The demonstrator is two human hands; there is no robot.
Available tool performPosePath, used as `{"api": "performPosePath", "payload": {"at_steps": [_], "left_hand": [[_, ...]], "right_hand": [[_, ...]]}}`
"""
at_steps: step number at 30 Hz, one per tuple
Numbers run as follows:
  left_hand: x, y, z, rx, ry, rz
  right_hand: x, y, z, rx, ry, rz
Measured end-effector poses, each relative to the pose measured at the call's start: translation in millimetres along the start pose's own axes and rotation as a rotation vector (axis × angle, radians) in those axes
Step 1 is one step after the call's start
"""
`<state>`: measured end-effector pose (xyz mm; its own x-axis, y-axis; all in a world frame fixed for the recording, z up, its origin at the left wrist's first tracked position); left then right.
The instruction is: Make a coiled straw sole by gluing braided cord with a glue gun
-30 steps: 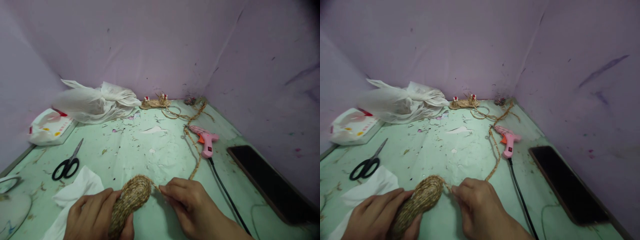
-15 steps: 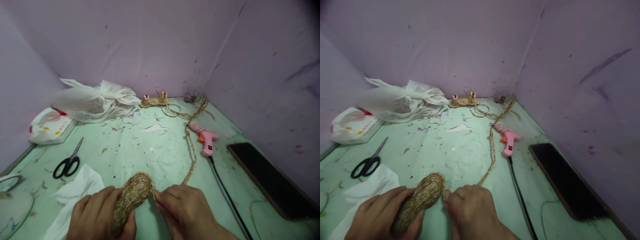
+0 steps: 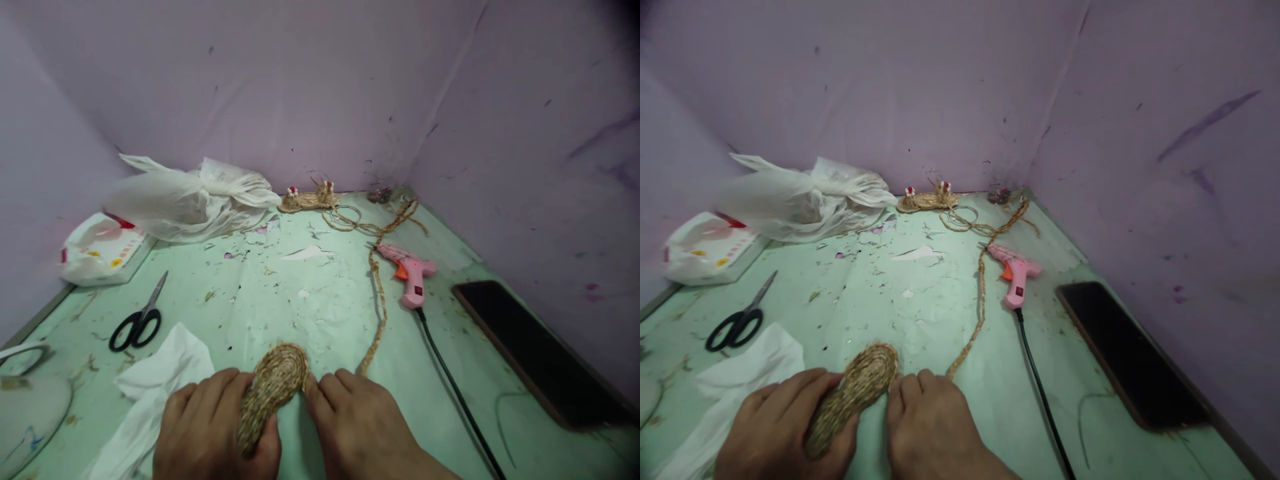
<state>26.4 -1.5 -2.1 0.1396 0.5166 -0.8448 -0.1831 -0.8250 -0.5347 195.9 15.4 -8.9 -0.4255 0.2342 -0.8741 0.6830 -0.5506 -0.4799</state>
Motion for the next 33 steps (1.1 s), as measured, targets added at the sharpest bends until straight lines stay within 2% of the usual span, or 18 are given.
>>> {"api": "performPosePath", "payload": {"at_steps": [4,10,17,22,28,30,32,33], "left_hand": [[1.0,-0.6,-3.9,-0.021,0.003,0.033],[1.1,-1.6,-5.2,-0.024,-0.010,0.068],[1.1,-3.5,-7.6,-0.081,0.050,0.095],[-3.1,-6.7,-13.5,-0.137,0.073,0.095],[-1.8,-4.8,-13.2,-0.161,0.116,0.134],[-1.3,-4.2,-11.9,-0.171,0.117,0.136],[-1.2,-4.6,-10.8,-0.175,0.114,0.151],[-1.1,-5.0,-10.3,-0.171,0.111,0.168]], "right_hand": [[1.7,3.3,10.8,0.031,0.079,0.066],[8.9,10.8,19.5,0.129,0.008,0.153],[9.3,10.7,12.9,0.052,-0.023,0.174],[3.3,7.1,9.7,0.010,-0.036,0.137],[19.0,10.1,13.9,-0.002,-0.026,0.018],[18.0,9.9,10.4,0.005,-0.047,-0.018],[8.3,7.0,0.5,0.047,-0.148,0.049],[1.6,4.8,-6.4,0.089,-0.238,0.157]]}}
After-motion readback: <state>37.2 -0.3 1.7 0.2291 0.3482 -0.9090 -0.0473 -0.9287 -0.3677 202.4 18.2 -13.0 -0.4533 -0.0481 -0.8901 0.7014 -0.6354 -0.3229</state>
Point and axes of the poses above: each hand's wrist, its own y-axis away from the middle knuckle, its own x-axis out of the palm, z = x × y, the point moved 2 cm from there along -y, towards the middle knuckle, and after that the axes turned 11 degrees about -x, right-handed, at the moved point
